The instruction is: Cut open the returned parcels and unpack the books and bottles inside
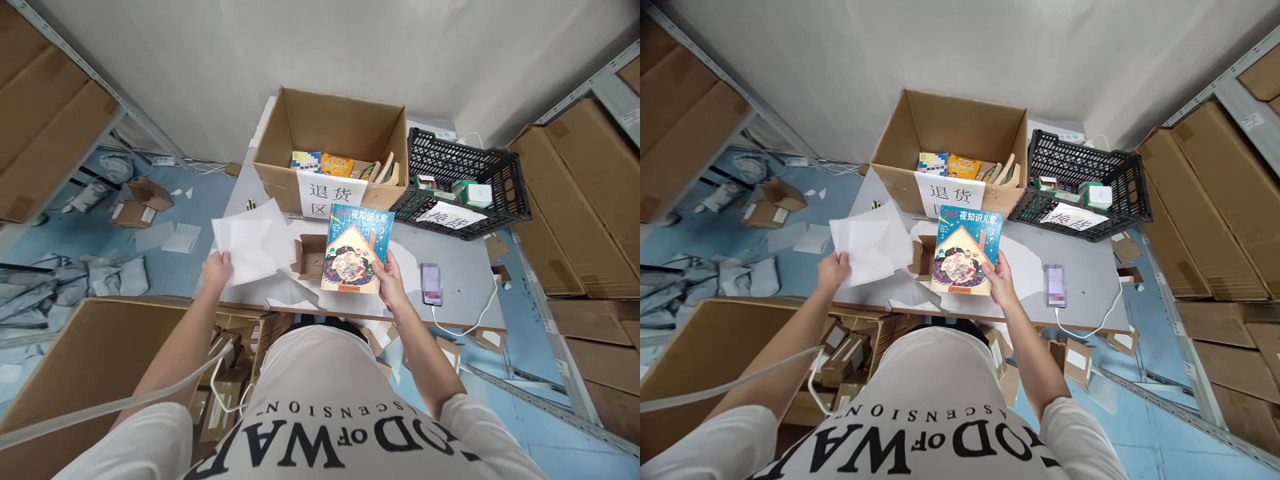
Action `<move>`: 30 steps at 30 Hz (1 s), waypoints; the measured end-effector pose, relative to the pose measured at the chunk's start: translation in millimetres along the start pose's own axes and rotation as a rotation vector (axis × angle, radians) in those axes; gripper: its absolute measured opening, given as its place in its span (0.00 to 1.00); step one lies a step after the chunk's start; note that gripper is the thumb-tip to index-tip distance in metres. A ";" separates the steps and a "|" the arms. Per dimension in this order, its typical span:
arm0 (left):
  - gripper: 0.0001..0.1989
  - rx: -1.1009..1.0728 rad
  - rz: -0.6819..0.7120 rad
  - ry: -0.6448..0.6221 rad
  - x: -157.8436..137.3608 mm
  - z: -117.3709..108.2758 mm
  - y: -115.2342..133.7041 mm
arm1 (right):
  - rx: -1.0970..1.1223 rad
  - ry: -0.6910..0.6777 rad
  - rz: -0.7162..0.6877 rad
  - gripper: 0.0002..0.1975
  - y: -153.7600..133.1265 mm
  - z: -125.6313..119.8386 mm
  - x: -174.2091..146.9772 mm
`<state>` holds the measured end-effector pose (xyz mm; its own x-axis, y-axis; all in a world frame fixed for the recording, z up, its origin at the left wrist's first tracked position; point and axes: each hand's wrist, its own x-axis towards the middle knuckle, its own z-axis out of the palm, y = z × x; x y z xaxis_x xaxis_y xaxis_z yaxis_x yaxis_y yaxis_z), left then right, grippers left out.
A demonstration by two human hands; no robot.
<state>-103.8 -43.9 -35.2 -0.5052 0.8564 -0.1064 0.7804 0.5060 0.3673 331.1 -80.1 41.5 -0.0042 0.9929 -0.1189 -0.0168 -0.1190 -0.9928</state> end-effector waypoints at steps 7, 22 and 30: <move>0.27 -0.230 -0.284 0.043 -16.3 31.3 -29.1 | 0.066 0.003 0.045 0.36 5.3 12.3 -5.0; 0.29 -1.311 0.095 -0.764 -178.1 -9.2 127.8 | -0.063 -0.055 -0.016 0.38 -2.9 13.4 -1.3; 0.22 -1.372 0.088 -0.941 -176.3 -10.7 116.6 | -0.457 -0.226 -0.212 0.30 -79.5 -27.9 52.6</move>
<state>72.3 -137.0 36.3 0.3013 0.8916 -0.3382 -0.3466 0.4328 0.8322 360.1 -18.4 113.7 -0.2632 0.9639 0.0416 0.3949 0.1470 -0.9069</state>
